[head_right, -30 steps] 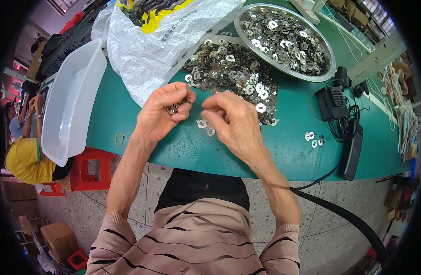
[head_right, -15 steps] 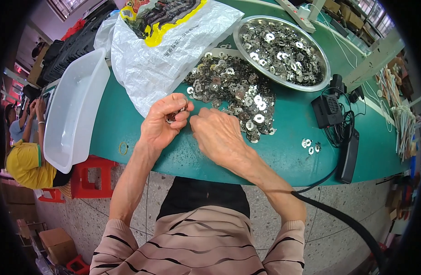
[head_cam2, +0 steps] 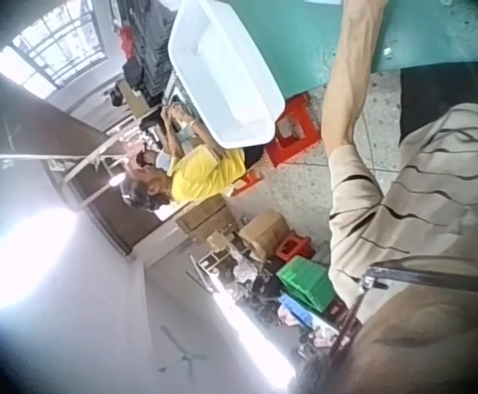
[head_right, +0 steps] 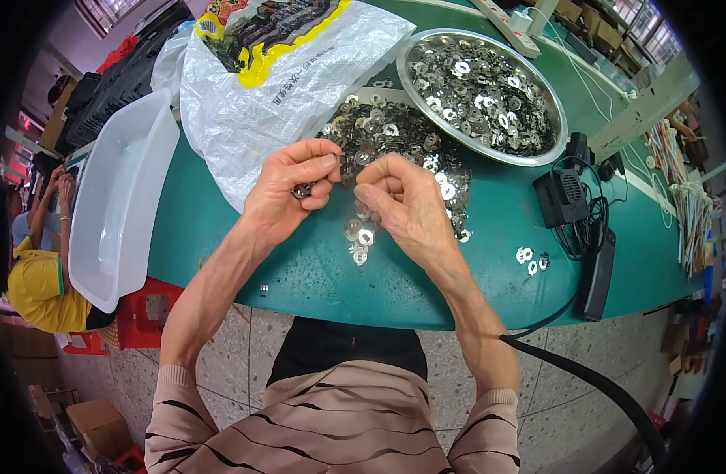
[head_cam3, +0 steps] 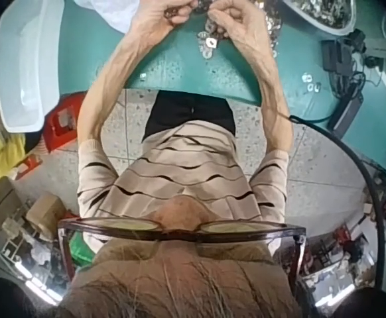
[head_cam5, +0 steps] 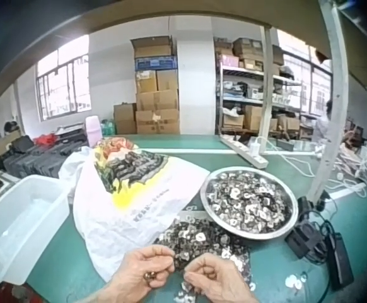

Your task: The person assembles small hardware components by fitting metal brackets and washers together by hand.

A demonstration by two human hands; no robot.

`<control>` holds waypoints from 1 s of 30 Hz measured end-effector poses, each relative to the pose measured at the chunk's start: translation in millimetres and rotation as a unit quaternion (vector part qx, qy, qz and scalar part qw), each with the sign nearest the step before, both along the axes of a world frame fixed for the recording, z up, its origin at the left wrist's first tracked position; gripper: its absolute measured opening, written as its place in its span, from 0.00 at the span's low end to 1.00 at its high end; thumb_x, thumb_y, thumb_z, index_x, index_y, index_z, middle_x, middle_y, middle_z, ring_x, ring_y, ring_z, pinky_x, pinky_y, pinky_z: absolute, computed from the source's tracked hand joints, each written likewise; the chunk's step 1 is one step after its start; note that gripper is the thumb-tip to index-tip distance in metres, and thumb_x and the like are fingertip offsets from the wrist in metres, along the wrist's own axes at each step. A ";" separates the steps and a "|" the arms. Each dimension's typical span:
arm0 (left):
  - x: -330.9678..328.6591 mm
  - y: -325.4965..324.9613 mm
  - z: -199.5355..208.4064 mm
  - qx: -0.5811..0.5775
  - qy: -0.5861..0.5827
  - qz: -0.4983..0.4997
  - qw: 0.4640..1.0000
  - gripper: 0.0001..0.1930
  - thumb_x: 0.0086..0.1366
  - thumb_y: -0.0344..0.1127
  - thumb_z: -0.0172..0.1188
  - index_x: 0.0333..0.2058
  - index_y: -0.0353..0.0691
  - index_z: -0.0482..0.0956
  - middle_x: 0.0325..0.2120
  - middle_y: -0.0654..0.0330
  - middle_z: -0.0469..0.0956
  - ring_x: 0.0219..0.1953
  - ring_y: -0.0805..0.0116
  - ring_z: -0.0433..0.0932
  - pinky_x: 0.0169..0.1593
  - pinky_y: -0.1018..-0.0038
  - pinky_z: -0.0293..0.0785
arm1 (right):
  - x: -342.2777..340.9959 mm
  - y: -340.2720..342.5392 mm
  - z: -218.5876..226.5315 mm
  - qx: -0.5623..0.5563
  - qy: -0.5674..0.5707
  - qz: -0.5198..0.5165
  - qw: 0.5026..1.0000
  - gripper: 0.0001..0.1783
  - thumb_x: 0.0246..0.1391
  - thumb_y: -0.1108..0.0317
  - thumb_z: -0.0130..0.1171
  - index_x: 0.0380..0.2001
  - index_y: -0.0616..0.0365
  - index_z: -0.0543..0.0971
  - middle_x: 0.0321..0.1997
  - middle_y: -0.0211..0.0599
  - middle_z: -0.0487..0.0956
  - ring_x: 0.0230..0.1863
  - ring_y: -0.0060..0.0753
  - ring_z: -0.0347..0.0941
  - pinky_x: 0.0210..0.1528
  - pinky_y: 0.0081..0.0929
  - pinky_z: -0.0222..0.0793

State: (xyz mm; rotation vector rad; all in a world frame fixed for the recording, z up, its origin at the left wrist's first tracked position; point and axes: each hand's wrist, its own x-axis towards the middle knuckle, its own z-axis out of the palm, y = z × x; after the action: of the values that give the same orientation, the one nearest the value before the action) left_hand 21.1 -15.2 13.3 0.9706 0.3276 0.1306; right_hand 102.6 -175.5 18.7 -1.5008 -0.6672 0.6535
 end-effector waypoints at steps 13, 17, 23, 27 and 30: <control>-0.3 -9.6 -4.5 0.227 -0.069 -0.034 0.971 0.08 0.54 0.24 0.60 0.35 0.35 0.79 0.20 0.65 0.75 0.17 0.85 0.65 0.18 0.88 0.56 | 1.2 2.5 -0.8 -0.028 0.076 -0.027 0.996 0.10 0.51 0.71 0.54 0.37 0.63 0.72 0.21 0.32 0.76 0.20 0.16 0.66 0.22 0.13 0.60; -0.4 -10.5 -1.1 0.265 -0.110 -0.049 0.957 0.07 0.54 0.25 0.61 0.33 0.35 0.81 0.23 0.65 0.78 0.22 0.84 0.70 0.23 0.87 0.63 | 1.3 0.9 -0.2 -0.021 0.086 -0.029 0.996 0.09 0.52 0.72 0.53 0.37 0.64 0.72 0.21 0.33 0.76 0.20 0.16 0.66 0.22 0.13 0.60; 2.8 -9.2 -11.3 0.330 -0.152 -0.037 0.931 0.05 0.54 0.26 0.61 0.31 0.35 0.80 0.22 0.65 0.77 0.25 0.83 0.72 0.26 0.86 0.65 | 3.0 1.2 0.0 0.002 0.112 -0.026 0.993 0.09 0.53 0.71 0.53 0.36 0.65 0.72 0.21 0.35 0.76 0.20 0.17 0.67 0.22 0.13 0.61; 1.6 -9.2 -3.7 0.280 -0.091 -0.046 0.954 0.03 0.55 0.26 0.60 0.30 0.34 0.79 0.22 0.62 0.76 0.22 0.82 0.70 0.23 0.87 0.62 | 2.3 2.1 0.2 0.020 0.149 -0.023 0.988 0.09 0.54 0.70 0.53 0.36 0.64 0.72 0.21 0.35 0.76 0.20 0.17 0.67 0.22 0.14 0.62; 1.1 0.8 -6.9 0.152 -0.059 -0.040 0.986 0.05 0.55 0.25 0.59 0.32 0.33 0.77 0.21 0.60 0.75 0.19 0.83 0.65 0.20 0.87 0.56 | 0.7 2.2 2.5 0.014 0.137 -0.029 0.990 0.08 0.52 0.70 0.55 0.34 0.65 0.74 0.23 0.34 0.76 0.21 0.16 0.67 0.22 0.14 0.62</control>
State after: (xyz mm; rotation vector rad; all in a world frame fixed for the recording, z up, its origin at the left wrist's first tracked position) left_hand 22.2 -14.4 6.4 1.2720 0.1613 0.1662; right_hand 103.3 -173.3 21.3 -1.3672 -0.4186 0.7844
